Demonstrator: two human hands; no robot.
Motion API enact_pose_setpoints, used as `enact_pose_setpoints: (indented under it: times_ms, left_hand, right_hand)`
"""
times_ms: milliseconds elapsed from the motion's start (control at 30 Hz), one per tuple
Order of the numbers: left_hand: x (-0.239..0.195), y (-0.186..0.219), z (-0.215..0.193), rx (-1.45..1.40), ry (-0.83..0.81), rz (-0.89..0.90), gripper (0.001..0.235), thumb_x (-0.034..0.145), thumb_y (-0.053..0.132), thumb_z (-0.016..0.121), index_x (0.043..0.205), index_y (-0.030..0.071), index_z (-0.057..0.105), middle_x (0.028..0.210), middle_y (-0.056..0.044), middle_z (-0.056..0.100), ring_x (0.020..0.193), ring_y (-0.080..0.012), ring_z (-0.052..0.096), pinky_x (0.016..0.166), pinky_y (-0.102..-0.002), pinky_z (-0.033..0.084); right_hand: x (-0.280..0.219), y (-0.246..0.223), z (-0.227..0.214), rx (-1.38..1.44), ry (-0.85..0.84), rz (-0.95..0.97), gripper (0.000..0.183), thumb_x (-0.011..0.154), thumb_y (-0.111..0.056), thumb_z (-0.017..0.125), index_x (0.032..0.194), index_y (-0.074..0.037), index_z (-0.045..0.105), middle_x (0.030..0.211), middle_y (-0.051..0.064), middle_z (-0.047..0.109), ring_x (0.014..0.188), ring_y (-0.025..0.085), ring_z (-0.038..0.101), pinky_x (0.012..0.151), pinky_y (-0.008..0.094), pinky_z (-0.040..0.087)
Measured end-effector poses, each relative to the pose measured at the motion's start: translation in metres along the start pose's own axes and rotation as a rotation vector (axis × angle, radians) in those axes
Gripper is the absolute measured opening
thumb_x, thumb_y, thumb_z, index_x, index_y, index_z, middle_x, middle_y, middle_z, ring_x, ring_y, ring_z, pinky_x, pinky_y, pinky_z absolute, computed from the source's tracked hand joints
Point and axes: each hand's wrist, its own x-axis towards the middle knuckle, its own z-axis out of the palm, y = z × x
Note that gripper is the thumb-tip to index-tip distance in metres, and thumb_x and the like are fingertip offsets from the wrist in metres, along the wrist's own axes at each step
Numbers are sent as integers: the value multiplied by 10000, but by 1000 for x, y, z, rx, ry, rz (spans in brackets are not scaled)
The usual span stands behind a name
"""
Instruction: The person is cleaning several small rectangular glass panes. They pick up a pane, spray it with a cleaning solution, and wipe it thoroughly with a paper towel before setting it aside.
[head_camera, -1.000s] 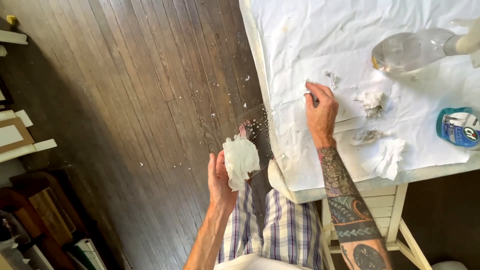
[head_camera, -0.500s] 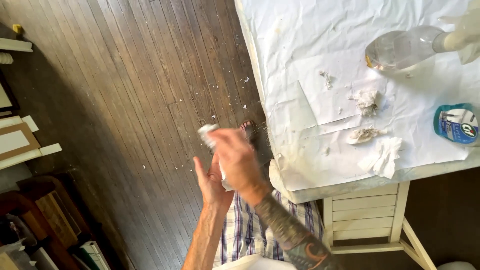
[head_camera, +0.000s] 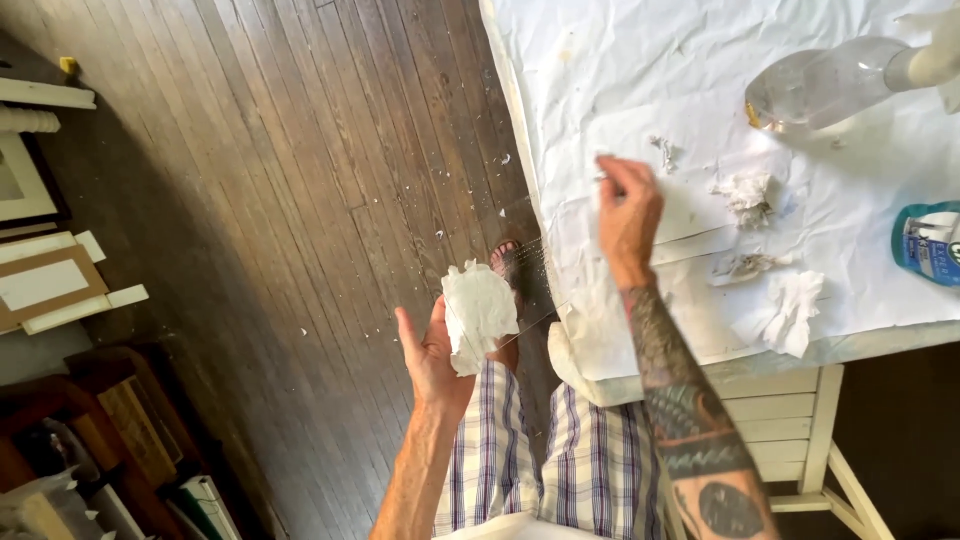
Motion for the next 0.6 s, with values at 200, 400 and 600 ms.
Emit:
enact_pose_setpoints:
  times_ms: [200, 400, 600]
  left_hand:
    - [-2, 2, 8, 67, -37, 27, 972, 906, 802, 219, 1517, 88, 468, 1446, -223, 593, 1341, -395, 555, 1171, -582, 357]
    - [-2, 1, 13, -2, 5, 30, 938, 896, 785, 283, 1503, 100, 489, 1459, -199, 588, 1337, -382, 555, 1177, -556, 359]
    - [0, -2, 1, -1, 31, 12, 878, 918, 726, 333, 1491, 78, 486, 1432, -243, 581, 1333, -395, 548, 1151, -570, 372]
  right_hand:
    - [-62, -194, 19, 420, -80, 189, 217, 896, -35, 669, 1075, -94, 776, 1031, 115, 715, 1007, 294, 693, 913, 371, 552]
    - [-69, -220, -2, 508, -212, 83, 239, 913, -27, 675, 1093, -133, 792, 1075, 34, 744, 1047, 205, 709, 961, 288, 565]
    - [-29, -5, -34, 100, 27, 105, 286, 941, 71, 623, 1171, -41, 750, 1130, 161, 711, 1056, 341, 675, 931, 391, 537]
